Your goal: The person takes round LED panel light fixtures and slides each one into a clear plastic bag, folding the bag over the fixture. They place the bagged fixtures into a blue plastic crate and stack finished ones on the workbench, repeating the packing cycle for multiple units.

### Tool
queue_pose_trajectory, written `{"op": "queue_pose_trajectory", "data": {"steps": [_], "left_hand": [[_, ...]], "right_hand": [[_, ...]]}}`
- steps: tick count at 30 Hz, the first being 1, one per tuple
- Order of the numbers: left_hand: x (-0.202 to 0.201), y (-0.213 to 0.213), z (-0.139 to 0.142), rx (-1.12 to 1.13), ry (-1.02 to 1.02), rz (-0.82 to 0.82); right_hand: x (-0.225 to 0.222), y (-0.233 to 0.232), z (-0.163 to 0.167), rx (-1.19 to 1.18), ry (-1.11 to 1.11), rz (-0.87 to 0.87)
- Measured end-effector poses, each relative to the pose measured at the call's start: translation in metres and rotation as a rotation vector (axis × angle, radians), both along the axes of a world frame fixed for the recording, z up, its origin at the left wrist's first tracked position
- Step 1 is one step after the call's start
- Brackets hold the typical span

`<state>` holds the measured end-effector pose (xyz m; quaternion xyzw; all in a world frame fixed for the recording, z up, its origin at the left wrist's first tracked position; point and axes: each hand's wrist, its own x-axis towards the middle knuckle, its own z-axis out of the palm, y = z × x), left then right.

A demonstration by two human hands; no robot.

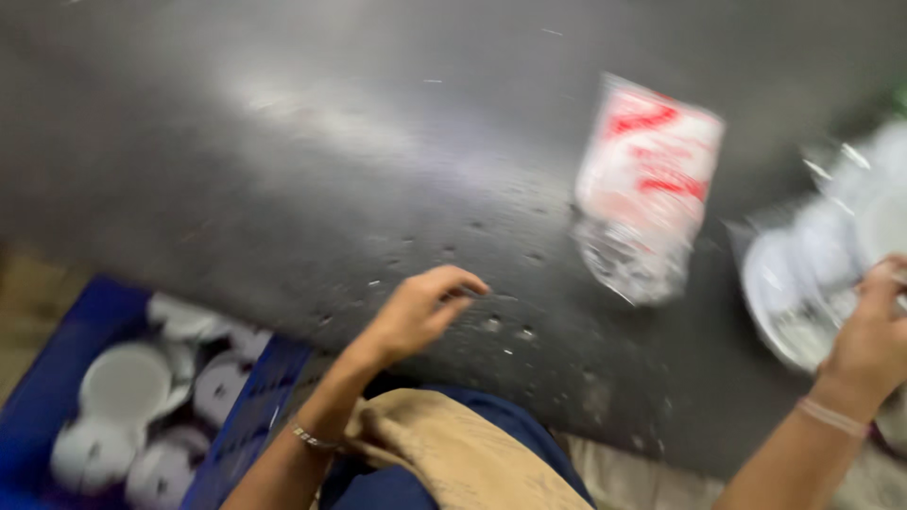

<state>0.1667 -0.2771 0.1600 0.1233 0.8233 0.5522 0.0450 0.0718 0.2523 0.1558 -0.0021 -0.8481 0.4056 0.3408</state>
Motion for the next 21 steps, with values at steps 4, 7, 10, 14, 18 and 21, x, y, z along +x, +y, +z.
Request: {"op": "queue_pose_trajectory", "data": {"steps": [4,7,10,14,18,21], "left_hand": [[0.024,-0.008,-0.008,-0.003,-0.034,0.002],[0.055,-0.021,-0.013,-0.003,-0.026,0.092],[0.085,-0.038,-0.023,-0.009,-0.090,0.216],[0.128,-0.064,-0.039,-0.025,-0.123,0.387],[0.144,-0.094,-0.052,0.016,-0.146,0.523],[0.137,-0.131,-0.061,-0.059,0.026,0.677]], "right_hand": [[-0.009,-0.157,-0.008,0.131,-0.269,0.414],[-0.011,-0.270,-0.010,0.253,-0.537,0.791],[0.002,-0.348,-0.012,0.353,-0.639,1.101],[0.017,-0.423,-0.018,0.479,-0.679,1.355],[0.029,-0.481,-0.019,0.578,-0.695,1.541],[0.034,-0.519,-0.016,0.618,-0.743,1.605]]}}
